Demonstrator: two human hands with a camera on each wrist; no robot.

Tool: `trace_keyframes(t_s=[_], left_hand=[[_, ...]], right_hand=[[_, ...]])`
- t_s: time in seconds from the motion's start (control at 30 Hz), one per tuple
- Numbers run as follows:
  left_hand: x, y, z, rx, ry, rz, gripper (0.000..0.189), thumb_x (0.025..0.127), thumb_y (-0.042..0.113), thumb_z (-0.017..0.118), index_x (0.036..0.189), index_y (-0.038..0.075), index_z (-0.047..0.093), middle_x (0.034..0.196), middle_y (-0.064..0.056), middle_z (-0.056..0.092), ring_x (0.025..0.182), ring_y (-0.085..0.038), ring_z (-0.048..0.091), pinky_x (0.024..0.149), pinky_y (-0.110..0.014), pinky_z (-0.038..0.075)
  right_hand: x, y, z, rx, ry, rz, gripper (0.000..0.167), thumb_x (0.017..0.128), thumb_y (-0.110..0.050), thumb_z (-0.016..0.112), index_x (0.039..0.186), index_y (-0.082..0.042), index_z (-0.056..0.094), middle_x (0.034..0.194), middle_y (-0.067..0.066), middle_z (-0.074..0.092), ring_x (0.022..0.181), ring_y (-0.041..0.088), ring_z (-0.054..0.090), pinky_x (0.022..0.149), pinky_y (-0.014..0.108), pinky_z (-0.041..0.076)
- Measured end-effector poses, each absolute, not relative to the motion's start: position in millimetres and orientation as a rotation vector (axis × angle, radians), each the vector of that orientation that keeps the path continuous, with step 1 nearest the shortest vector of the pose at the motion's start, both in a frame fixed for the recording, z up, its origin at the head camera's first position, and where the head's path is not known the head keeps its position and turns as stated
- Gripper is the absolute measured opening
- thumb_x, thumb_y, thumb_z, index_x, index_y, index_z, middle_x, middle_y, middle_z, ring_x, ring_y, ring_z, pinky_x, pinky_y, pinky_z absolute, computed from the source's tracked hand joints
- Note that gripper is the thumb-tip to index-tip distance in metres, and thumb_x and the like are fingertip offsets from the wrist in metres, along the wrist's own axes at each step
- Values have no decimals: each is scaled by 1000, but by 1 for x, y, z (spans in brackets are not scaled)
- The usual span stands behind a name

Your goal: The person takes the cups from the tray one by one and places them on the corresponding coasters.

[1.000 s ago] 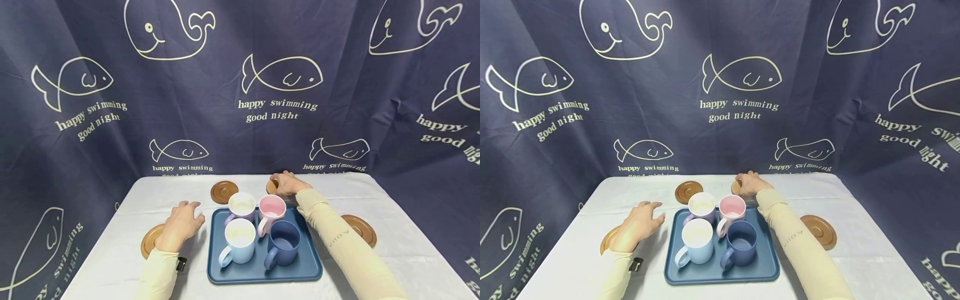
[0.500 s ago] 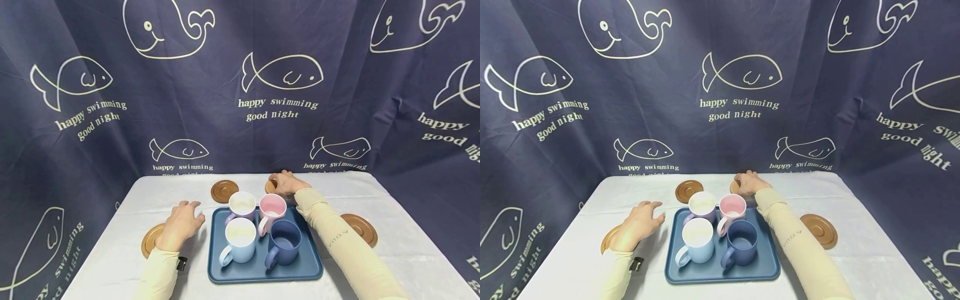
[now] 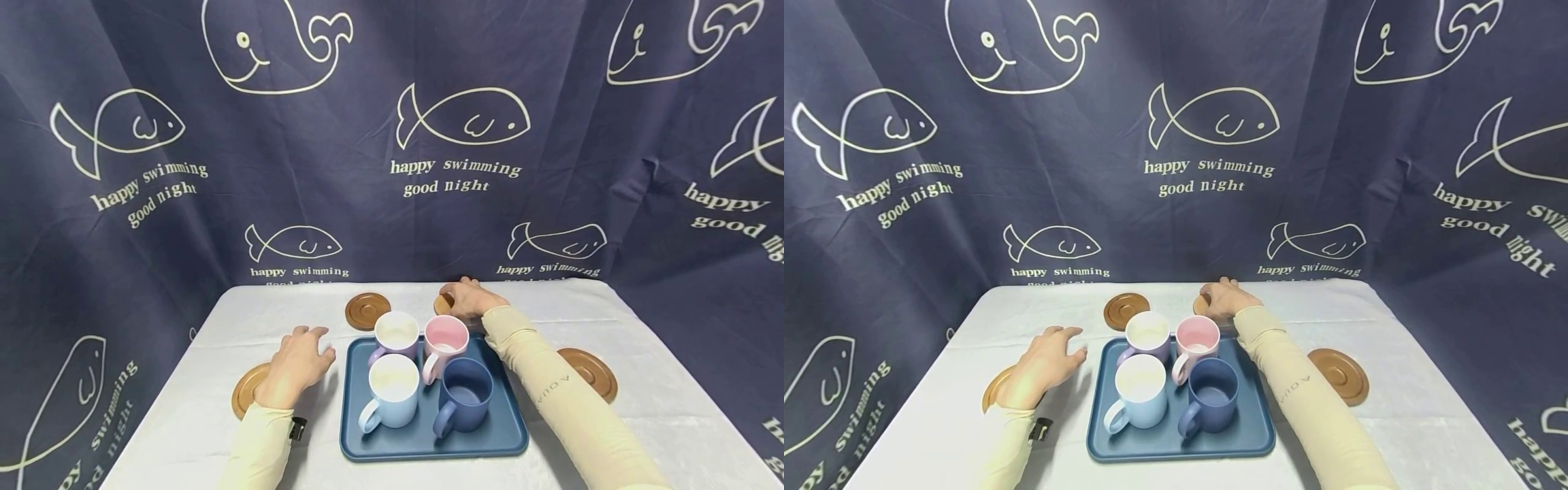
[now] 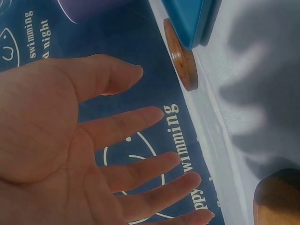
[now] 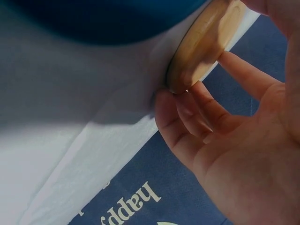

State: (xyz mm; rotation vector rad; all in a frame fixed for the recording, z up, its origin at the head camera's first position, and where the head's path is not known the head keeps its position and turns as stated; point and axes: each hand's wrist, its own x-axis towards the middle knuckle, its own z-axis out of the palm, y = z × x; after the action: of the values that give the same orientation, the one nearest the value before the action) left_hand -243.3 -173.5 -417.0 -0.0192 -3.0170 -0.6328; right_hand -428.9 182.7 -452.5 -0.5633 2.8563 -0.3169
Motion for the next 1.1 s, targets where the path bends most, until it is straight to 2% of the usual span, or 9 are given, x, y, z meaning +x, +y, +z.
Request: trace_keyframes(t_s=[0.53,0.8,0.97,1.1], left_hand=[[-243,-174,-414,-8,-3017,-635,49,93,27,66,138,7,65,143,-31,53,122,-52,55,90,-69,49],[-242,-176,-415,-9,-3014,-640,50,93,27,65,138,7,64,143,-31,53,122,-53,54,90,-69,49],[-241,-176,-413,-17,-3012,-643,49,93,27,65,138,7,65,142,-32,53,122,-53,54,90,-69,49],[-241,-175,-413,-22,-3014,-650,50,93,27,65,138,7,64,142,-32,53,122,-53,54,91,-69,49]], right_hand=[[-428,182,-451,-603,2855,-267,65,80,-34,77,140,-15,63,116,10,61,104,32,50,88,46,44],[-423,186,-444,-571,2857,-295,69,80,-34,77,145,-16,60,125,15,59,114,37,51,96,52,46],[-419,191,-434,-579,2881,-330,74,79,-36,80,146,-14,58,127,17,58,115,39,50,98,54,45],[-413,197,-426,-599,2896,-348,71,81,-37,80,145,-13,59,128,18,58,116,39,51,99,54,44]])
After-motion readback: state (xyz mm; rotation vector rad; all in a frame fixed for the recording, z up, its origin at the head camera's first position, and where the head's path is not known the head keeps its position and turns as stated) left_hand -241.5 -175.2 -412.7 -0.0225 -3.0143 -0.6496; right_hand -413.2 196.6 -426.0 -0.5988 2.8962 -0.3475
